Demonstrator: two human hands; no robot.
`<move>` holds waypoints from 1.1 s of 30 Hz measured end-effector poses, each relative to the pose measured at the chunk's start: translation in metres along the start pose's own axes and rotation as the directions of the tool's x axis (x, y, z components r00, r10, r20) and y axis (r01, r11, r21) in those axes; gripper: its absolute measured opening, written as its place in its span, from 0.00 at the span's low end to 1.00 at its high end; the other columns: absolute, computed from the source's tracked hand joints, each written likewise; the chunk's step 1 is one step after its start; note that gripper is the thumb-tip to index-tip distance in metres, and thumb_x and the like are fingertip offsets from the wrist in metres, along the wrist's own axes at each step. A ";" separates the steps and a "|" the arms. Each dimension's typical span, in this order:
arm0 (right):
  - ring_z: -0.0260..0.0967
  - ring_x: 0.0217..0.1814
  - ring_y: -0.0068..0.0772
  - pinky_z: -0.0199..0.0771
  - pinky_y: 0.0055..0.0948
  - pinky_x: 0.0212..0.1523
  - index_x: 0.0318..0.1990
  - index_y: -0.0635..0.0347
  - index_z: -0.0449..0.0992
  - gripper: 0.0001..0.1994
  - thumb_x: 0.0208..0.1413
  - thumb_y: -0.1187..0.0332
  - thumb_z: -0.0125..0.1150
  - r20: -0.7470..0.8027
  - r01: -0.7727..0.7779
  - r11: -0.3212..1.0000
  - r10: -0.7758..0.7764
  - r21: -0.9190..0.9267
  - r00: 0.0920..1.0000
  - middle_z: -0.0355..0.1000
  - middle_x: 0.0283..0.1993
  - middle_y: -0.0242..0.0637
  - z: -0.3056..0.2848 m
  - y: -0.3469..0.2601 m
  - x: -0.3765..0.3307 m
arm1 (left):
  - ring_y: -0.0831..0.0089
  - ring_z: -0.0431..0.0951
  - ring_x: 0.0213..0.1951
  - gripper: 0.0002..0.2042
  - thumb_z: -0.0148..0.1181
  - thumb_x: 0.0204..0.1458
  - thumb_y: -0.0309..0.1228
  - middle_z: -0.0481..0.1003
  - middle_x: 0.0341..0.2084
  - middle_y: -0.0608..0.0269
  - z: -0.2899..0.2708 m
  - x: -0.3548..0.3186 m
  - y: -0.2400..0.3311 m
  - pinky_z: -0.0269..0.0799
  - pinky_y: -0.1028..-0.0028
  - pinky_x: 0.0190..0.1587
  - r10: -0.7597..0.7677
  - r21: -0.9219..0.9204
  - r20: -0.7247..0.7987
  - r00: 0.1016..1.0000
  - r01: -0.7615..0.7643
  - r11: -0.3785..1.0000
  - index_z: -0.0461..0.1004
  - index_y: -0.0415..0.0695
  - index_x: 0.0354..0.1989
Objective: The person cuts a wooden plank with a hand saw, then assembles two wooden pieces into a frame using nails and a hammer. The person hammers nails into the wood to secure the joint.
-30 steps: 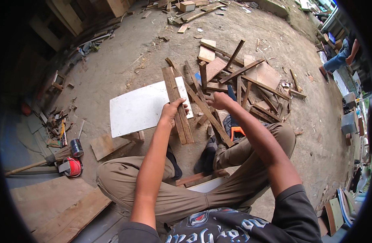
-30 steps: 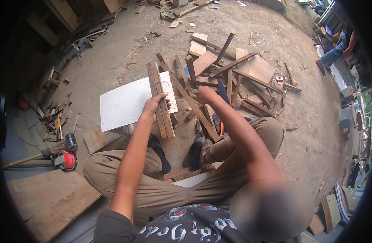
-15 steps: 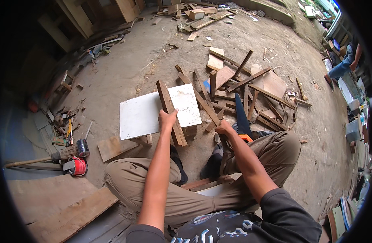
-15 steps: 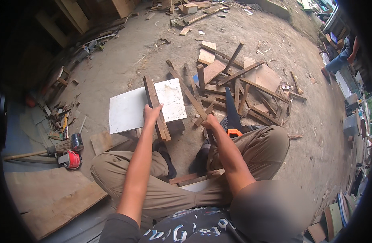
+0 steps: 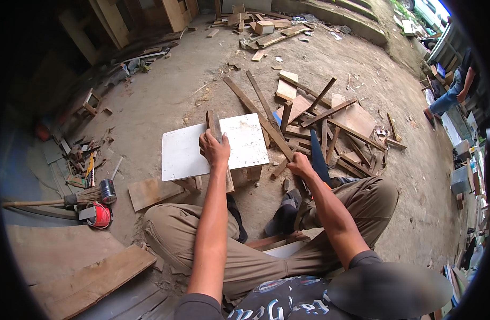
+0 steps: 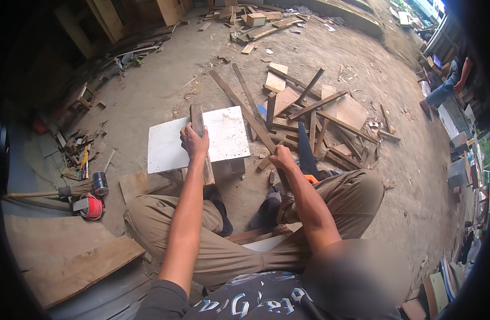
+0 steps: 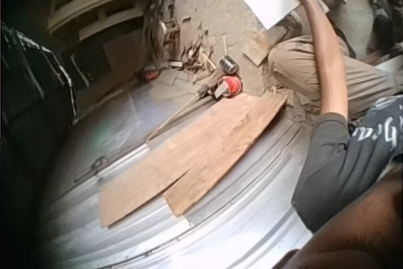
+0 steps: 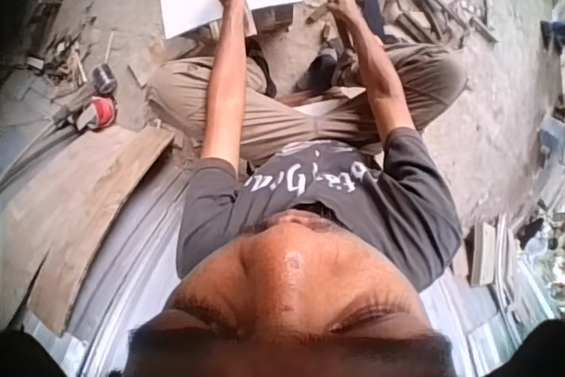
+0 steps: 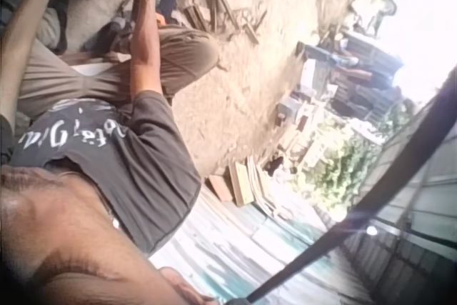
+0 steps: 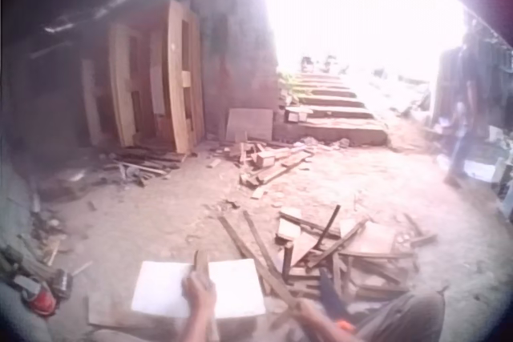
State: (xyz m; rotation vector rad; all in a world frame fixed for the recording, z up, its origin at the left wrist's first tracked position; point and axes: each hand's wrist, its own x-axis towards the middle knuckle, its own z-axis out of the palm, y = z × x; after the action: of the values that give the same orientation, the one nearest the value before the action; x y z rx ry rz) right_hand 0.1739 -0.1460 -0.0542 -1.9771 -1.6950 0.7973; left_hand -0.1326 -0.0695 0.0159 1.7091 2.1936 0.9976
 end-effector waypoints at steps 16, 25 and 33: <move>0.73 0.35 0.23 0.74 0.28 0.39 0.41 0.69 0.77 0.14 0.50 0.68 0.66 -0.098 0.370 0.795 -0.370 0.480 0.924 0.78 0.31 0.37 -0.050 -0.099 0.017 | 0.47 0.66 0.63 0.34 0.59 0.58 0.49 0.65 0.59 0.36 -0.018 0.016 0.025 0.61 0.58 0.65 0.146 -0.420 0.042 0.988 -0.115 0.900 0.62 0.31 0.61; 0.73 0.41 0.25 0.74 0.28 0.45 0.50 0.70 0.75 0.22 0.56 0.60 0.67 0.079 0.321 0.558 -0.576 0.765 0.814 0.77 0.40 0.36 -0.040 -0.234 -0.043 | 0.67 0.81 0.38 0.31 0.37 0.66 0.58 0.77 0.41 0.53 -0.133 0.028 0.095 0.78 0.68 0.40 0.169 -0.905 0.375 0.912 0.321 0.278 0.66 0.39 0.55; 0.73 0.41 0.24 0.74 0.26 0.43 0.54 0.67 0.71 0.21 0.58 0.63 0.67 -0.263 0.571 0.479 -0.566 0.667 0.782 0.77 0.40 0.39 -0.034 -0.268 -0.044 | 0.70 0.81 0.22 0.27 0.46 0.64 0.56 0.78 0.24 0.56 -0.185 0.025 0.057 0.79 0.73 0.26 0.127 -0.888 -0.027 0.992 -0.082 0.452 0.69 0.37 0.38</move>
State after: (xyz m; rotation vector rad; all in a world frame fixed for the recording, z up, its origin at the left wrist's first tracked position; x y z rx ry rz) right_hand -0.0078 -0.1410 0.1511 -0.7800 -1.5284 0.9754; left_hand -0.1926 -0.1129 0.1969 1.2659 1.0688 1.7006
